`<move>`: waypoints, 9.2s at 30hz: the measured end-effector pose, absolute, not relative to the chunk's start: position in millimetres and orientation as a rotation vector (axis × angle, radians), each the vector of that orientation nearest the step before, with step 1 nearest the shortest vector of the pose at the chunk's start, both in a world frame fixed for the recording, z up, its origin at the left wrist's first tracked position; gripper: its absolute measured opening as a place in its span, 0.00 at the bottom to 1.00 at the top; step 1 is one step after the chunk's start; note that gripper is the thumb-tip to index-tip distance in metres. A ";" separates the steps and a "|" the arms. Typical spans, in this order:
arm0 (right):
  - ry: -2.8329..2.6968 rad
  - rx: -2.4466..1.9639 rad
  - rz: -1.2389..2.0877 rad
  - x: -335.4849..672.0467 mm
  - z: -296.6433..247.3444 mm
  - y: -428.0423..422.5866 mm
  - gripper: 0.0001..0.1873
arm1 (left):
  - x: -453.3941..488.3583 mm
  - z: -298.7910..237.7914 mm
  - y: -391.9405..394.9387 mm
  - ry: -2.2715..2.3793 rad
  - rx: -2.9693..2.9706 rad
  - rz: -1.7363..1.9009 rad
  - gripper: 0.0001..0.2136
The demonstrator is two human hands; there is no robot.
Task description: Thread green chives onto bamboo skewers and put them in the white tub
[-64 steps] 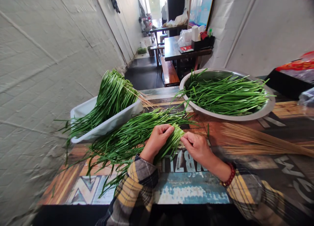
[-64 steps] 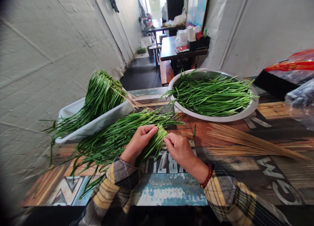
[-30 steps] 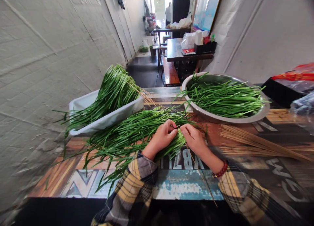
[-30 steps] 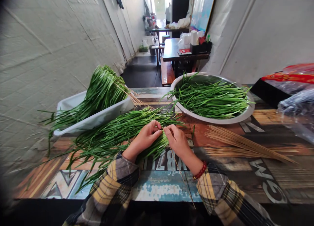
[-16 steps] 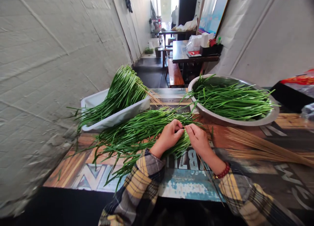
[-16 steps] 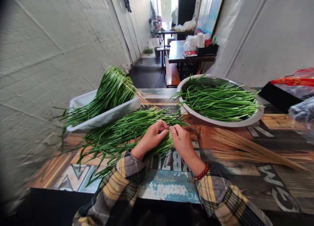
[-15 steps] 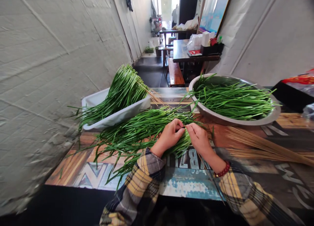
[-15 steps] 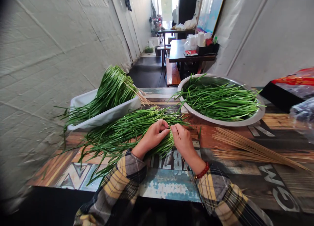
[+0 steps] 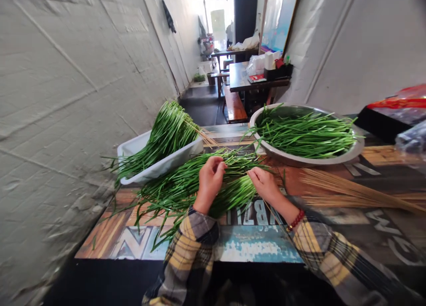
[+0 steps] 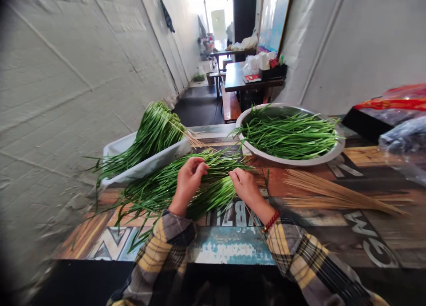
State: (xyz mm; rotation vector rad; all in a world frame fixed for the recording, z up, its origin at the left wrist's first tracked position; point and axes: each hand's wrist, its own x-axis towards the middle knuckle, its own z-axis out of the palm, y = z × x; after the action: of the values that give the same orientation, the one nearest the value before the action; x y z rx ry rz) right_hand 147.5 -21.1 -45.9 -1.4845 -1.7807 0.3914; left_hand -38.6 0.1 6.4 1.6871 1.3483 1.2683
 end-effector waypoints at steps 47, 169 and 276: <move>-1.791 -1.375 0.498 143.5 -35.3 -28.6 0.16 | -36.6 26.0 -17.0 1.385 2.050 1.012 0.04; -1.721 -1.436 0.567 147.9 -36.5 -32.6 0.14 | -31.9 -10.7 7.7 1.487 2.638 0.570 0.06; -0.857 -1.042 1.126 159.5 -29.8 -22.2 0.12 | -17.4 -13.8 -1.4 1.111 2.292 1.036 0.07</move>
State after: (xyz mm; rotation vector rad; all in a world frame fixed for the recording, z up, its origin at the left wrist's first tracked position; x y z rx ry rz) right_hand 159.5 -22.2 -29.8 -1.0418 -0.8565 1.1260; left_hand -17.4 -1.4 -13.8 2.2924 1.1109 1.0363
